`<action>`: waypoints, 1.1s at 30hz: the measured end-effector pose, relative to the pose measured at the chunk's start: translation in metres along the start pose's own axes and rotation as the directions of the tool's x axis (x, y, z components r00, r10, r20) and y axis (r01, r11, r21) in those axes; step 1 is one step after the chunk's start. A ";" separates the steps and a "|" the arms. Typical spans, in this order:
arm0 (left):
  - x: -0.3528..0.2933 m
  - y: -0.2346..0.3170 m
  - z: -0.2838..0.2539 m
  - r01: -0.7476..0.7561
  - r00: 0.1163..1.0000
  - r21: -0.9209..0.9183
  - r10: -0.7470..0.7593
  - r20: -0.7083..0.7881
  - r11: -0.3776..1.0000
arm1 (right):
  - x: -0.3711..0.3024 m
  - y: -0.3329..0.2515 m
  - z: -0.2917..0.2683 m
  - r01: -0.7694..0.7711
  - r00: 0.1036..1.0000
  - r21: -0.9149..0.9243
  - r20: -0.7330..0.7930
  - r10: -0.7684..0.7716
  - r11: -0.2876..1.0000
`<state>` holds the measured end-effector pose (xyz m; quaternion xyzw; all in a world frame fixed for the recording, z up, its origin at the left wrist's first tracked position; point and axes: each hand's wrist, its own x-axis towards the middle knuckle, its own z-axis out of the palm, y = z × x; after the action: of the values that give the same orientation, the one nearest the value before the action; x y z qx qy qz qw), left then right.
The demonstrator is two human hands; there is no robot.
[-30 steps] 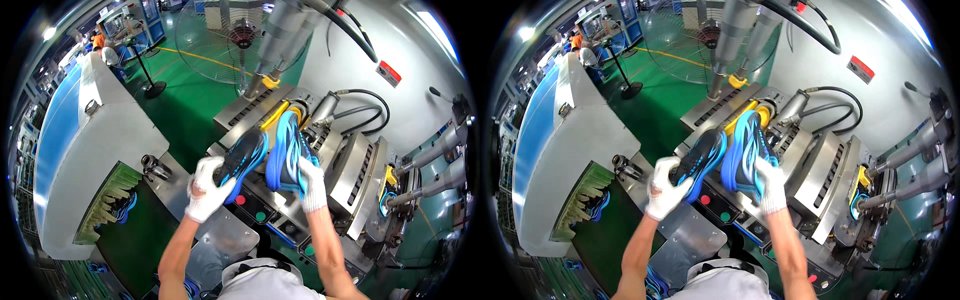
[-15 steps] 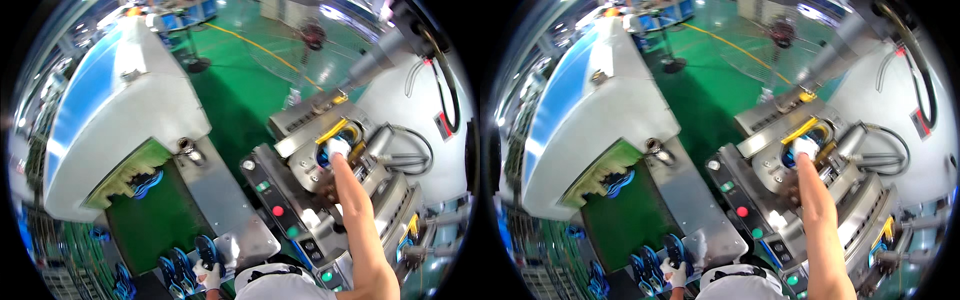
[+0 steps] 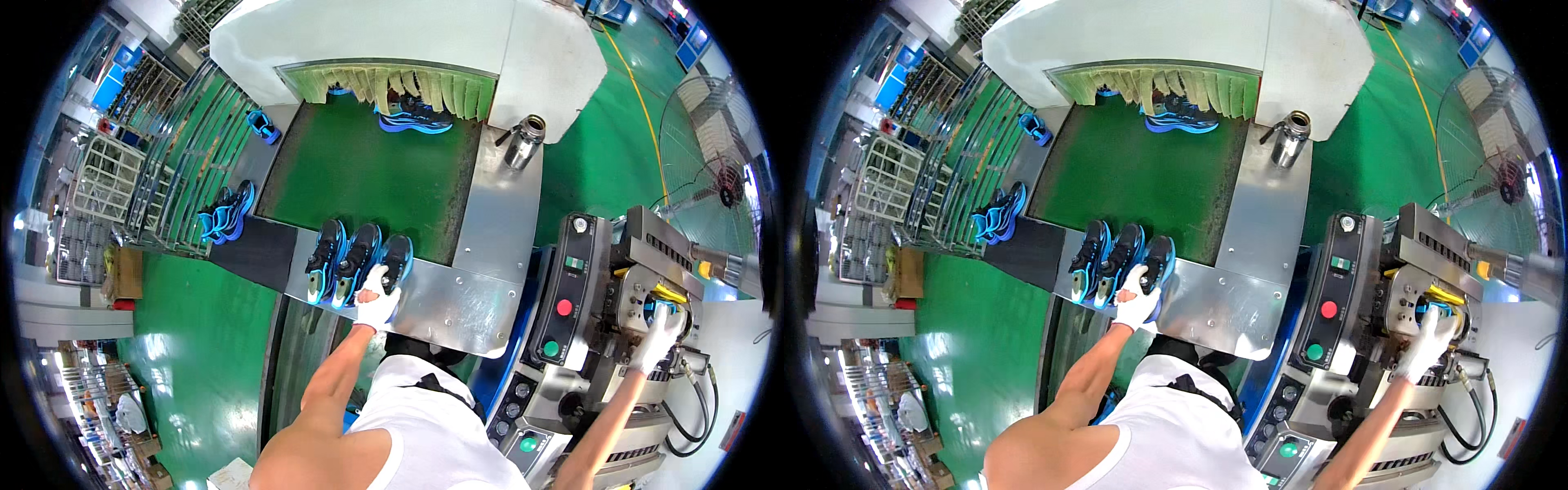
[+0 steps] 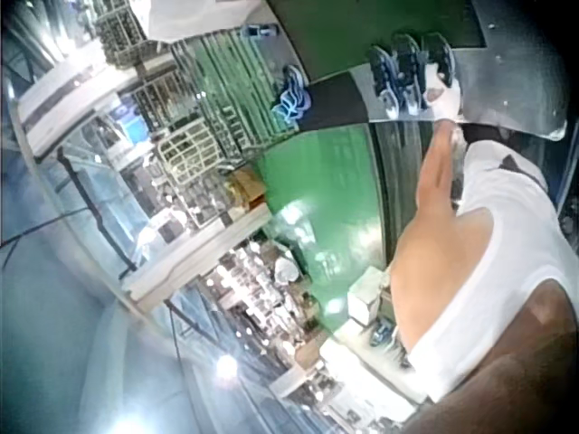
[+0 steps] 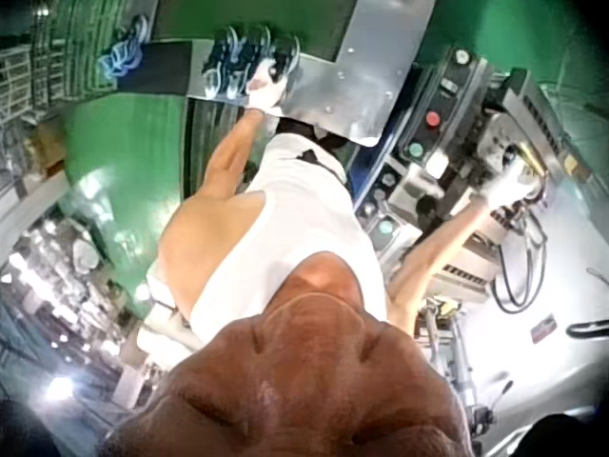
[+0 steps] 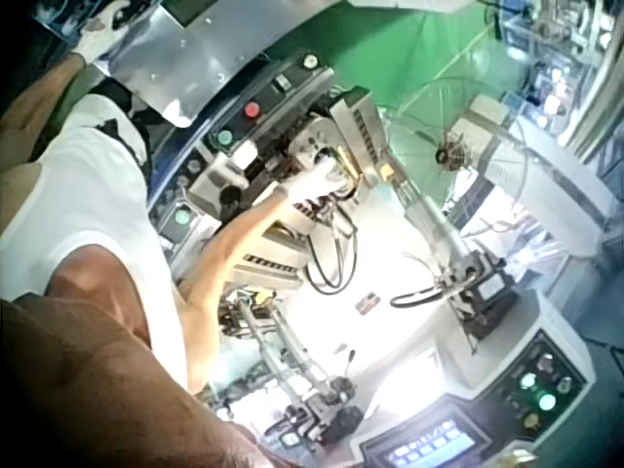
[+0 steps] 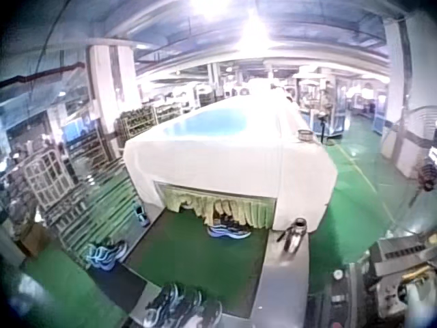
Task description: The person takes shoes from a heating conveyor belt and places them into a lasting machine to shape the footwear, before returning the processed shoes to the conveyor.
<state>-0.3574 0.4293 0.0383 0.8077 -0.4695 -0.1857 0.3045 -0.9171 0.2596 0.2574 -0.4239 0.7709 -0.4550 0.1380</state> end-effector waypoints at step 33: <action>0.833 -0.175 -0.018 -0.358 0.873 0.745 0.484 0.054 0.563 | -0.339 0.050 0.116 -0.263 0.658 -0.902 0.093 0.748 0.343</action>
<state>0.1744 -0.2256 -0.0768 0.7359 -0.6570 0.1615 0.0248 -0.6694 0.4669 0.0942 -0.2615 0.9171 0.1634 0.2528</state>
